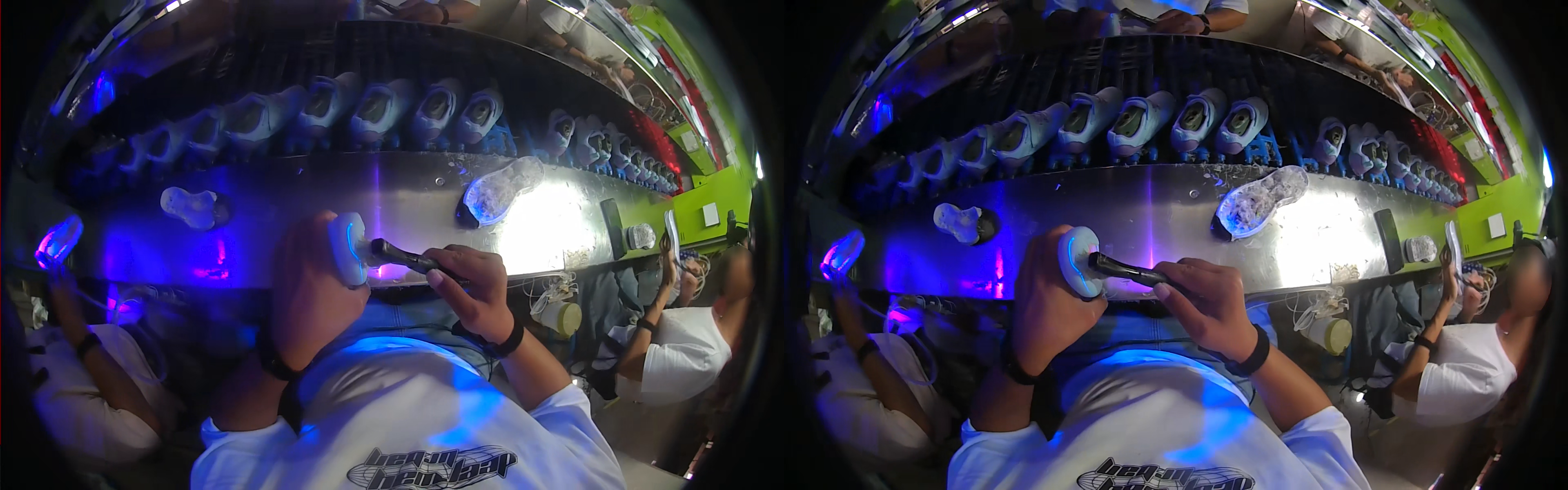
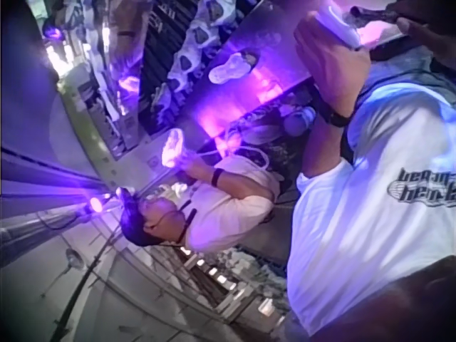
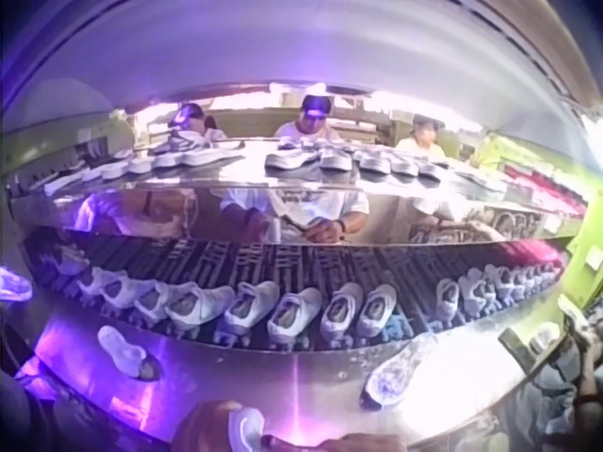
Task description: The person uses a brush to scrub the soles of white sneakers on a factory assembly line. They repeatedly pick up shoes from a conveyor belt, scrub the bottom surface, and place them back on the belt. A coworker is visible in the background performing similar tasks.
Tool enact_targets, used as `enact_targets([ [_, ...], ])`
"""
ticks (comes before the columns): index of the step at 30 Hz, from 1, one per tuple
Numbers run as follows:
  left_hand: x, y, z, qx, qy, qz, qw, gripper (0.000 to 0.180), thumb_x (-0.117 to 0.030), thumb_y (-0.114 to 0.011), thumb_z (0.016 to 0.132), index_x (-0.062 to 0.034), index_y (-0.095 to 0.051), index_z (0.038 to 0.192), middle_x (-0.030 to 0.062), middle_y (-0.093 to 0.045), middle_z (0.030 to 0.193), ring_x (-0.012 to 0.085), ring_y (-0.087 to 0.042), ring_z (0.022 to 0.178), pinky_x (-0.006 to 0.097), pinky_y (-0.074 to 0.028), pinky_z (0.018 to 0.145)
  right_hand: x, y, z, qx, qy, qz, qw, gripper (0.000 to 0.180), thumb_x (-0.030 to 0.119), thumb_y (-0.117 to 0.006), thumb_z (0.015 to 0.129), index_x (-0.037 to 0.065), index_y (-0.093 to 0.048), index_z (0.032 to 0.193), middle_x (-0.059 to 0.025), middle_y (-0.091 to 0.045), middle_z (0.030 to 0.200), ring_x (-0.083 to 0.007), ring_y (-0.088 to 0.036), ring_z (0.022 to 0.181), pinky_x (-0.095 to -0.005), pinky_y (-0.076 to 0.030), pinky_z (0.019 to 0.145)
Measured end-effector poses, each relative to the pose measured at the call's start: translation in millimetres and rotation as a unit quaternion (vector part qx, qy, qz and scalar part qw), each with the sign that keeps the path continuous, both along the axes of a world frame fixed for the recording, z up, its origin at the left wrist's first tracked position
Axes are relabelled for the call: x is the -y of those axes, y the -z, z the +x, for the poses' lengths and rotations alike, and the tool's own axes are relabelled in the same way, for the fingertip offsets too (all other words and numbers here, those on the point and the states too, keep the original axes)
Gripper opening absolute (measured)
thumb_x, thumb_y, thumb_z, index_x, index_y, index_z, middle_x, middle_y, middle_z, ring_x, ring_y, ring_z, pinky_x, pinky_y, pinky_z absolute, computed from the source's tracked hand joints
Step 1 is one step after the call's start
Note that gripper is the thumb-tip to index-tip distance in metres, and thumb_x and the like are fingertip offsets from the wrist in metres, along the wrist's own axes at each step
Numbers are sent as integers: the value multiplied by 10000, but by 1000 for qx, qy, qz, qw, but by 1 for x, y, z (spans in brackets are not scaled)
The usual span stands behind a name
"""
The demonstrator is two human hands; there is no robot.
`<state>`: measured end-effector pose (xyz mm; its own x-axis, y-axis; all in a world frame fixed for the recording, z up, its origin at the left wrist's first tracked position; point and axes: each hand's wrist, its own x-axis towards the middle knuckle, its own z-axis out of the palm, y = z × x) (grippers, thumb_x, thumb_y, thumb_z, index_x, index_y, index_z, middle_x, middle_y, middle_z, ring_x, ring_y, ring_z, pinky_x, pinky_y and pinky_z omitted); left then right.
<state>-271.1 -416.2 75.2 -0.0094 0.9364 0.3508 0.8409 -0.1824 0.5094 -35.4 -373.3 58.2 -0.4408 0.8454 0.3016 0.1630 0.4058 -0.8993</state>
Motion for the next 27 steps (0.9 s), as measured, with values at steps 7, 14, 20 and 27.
enact_targets([
  [7, -14, -4, -23, 3, 7, -76, 997, 667, -135, -883, 630, -10, -622, 1231, 228, -658, 1174, 426, -637, 1113, 486, -527, 968, -2, 30, -30, -73, 15, -29, 997, 228, 100, -726, 925, -40, -755, 1103, -141, -674, 774, -184, -628, 638, -311, -479, 600],
  [14, -27, -12, -36, 18, 1, -156, 988, 664, -183, -918, 633, 13, -646, 1207, 237, -675, 1186, 420, -668, 1097, 482, -550, 934, 4, 52, -33, -26, 17, -59, 998, 253, 128, -719, 937, -41, -748, 1122, -145, -692, 802, -218, -658, 678, -330, -502, 638],
  [20, -35, -5, -61, -10, 41, -216, 975, 804, -174, -930, 648, 19, -572, 1341, 263, -622, 1306, 444, -622, 1205, 463, -507, 1051, 13, 63, -39, 31, 52, -34, 998, 215, 195, -723, 938, 14, -753, 1049, -159, -628, 715, -302, -625, 613, -392, -479, 583],
  [27, -30, 18, -92, 128, 34, -229, 964, 1074, -164, -939, 685, 50, -340, 1550, 271, -515, 1490, 412, -526, 1377, 442, -431, 1152, 19, 47, -30, 44, 79, -151, 984, 237, 196, -718, 983, -13, -767, 1083, -135, -699, 777, -169, -642, 666, -334, -485, 607],
])
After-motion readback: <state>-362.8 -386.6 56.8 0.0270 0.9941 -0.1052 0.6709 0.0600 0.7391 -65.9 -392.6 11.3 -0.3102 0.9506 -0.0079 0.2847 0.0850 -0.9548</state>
